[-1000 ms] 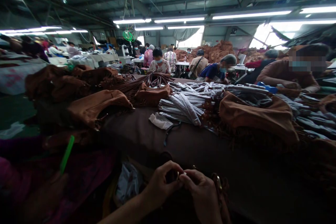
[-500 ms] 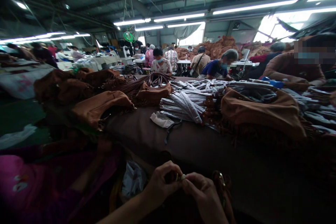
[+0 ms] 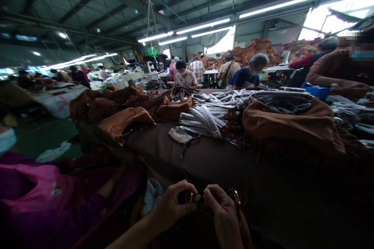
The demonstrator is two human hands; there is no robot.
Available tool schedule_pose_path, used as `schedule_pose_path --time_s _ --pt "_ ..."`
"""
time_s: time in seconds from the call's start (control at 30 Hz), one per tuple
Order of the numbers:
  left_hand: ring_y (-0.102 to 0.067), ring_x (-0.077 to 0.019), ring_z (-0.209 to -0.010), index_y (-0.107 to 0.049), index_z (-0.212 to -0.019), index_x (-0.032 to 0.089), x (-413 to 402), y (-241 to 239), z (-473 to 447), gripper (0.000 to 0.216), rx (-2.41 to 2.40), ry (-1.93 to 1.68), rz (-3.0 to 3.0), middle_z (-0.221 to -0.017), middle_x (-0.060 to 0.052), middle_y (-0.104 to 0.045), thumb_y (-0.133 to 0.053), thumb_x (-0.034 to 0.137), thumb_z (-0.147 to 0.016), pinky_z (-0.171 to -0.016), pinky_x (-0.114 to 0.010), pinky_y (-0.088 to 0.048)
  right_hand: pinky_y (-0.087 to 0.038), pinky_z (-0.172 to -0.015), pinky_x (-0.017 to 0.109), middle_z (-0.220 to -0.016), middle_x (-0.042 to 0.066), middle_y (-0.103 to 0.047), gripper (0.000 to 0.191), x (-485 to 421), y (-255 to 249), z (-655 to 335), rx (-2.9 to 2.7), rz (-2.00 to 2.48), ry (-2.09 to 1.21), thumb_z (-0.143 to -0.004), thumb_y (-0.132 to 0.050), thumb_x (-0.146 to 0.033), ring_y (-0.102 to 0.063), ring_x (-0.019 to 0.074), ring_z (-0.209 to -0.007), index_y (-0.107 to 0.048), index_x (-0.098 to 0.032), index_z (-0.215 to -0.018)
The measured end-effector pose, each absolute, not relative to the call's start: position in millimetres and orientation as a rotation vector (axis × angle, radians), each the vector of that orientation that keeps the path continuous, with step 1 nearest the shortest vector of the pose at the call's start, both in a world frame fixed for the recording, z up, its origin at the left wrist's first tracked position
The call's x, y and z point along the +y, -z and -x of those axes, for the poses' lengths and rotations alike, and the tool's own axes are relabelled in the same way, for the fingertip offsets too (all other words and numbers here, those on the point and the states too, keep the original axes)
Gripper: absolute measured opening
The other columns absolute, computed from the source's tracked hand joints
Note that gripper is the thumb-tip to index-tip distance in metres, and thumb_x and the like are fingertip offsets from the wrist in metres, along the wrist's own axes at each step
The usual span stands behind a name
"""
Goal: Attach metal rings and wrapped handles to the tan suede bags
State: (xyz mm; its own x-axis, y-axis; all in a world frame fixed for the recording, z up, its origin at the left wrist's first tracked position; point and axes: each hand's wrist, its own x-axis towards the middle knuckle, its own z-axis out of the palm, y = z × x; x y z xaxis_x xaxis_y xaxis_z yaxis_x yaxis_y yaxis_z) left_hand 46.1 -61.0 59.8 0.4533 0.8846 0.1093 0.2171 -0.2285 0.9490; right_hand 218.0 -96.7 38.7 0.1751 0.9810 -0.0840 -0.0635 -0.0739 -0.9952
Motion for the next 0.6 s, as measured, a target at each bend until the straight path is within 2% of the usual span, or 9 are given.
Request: schedule_pose_path --time_s 0.1,0.17,0.27,0.37,0.5,0.6 --pt "-0.056 -0.0165 -0.087 -0.065 -0.105 0.019 -63.7 -62.4 -49.5 0.039 1.026 -0.869 -1.662 -0.091 -0.001 -0.064 -0.078 0.027 -0.07 -0.082 -0.025 -0.041 -0.047 -0.061 0.025 -0.068 0.001 -0.06 0.034 -99.6 -33.8 -213.8 -1.114 1.323 -1.082 -0.08 -0.059 -0.052 -0.056 0.0178 -0.067 -0.065 -0.02 -0.074" --pt "-0.057 -0.0158 -0.085 -0.063 -0.107 0.018 -63.1 -62.4 -48.9 0.044 1.045 -0.874 -1.609 -0.09 0.0 -0.065 -0.079 0.024 -0.066 -0.081 -0.025 -0.042 -0.051 -0.068 0.026 -0.079 0.004 -0.068 0.036 -101.1 -28.7 -212.6 -1.16 1.361 -1.03 -0.081 -0.056 -0.054 -0.062 0.0211 -0.075 -0.068 -0.02 -0.084" --pt "-0.055 -0.0131 -0.077 -0.064 -0.095 0.016 -60.7 -61.6 -43.7 0.032 1.036 -0.854 -1.545 -0.083 0.002 -0.064 -0.078 0.023 -0.067 -0.073 -0.022 -0.041 -0.053 -0.078 0.029 -0.097 0.008 -0.071 0.037 -102.0 -22.6 -214.9 -1.195 1.435 -0.914 -0.082 -0.057 -0.052 -0.065 0.025 -0.09 -0.067 -0.02 -0.098" --pt "-0.051 -0.0114 -0.073 -0.064 -0.09 0.015 -58.5 -61.2 -37.4 0.027 1.085 -0.866 -1.507 -0.078 0.003 -0.061 -0.076 0.028 -0.07 -0.067 -0.021 -0.038 -0.052 -0.084 0.034 -0.104 0.009 -0.069 0.03 -100.1 -22.0 -216.8 -1.329 1.445 -0.68 -0.086 -0.054 -0.046 -0.064 0.026 -0.096 -0.066 -0.021 -0.099" --pt "-0.053 -0.0135 -0.077 -0.066 -0.09 0.014 -58.3 -59.1 -32.8 0.031 1.076 -0.889 -1.479 -0.08 0.002 -0.062 -0.076 0.036 -0.071 -0.072 -0.023 -0.04 -0.049 -0.088 0.042 -0.112 0.009 -0.066 0.027 -89.3 -25.6 -211.5 -1.661 1.335 -0.4 -0.088 -0.056 -0.039 -0.06 0.0278 -0.103 -0.064 -0.026 -0.109" --pt "-0.056 -0.0162 -0.084 -0.068 -0.092 0.013 -60.4 -53.5 -29.0 0.032 1.046 -0.89 -1.532 -0.087 -0.001 -0.065 -0.074 0.039 -0.073 -0.077 -0.024 -0.041 -0.052 -0.085 0.039 -0.11 0.007 -0.067 0.033 -77.8 -24.3 -205.7 -1.885 1.26 -0.432 -0.086 -0.06 -0.035 -0.062 0.0256 -0.102 -0.061 -0.027 -0.118"
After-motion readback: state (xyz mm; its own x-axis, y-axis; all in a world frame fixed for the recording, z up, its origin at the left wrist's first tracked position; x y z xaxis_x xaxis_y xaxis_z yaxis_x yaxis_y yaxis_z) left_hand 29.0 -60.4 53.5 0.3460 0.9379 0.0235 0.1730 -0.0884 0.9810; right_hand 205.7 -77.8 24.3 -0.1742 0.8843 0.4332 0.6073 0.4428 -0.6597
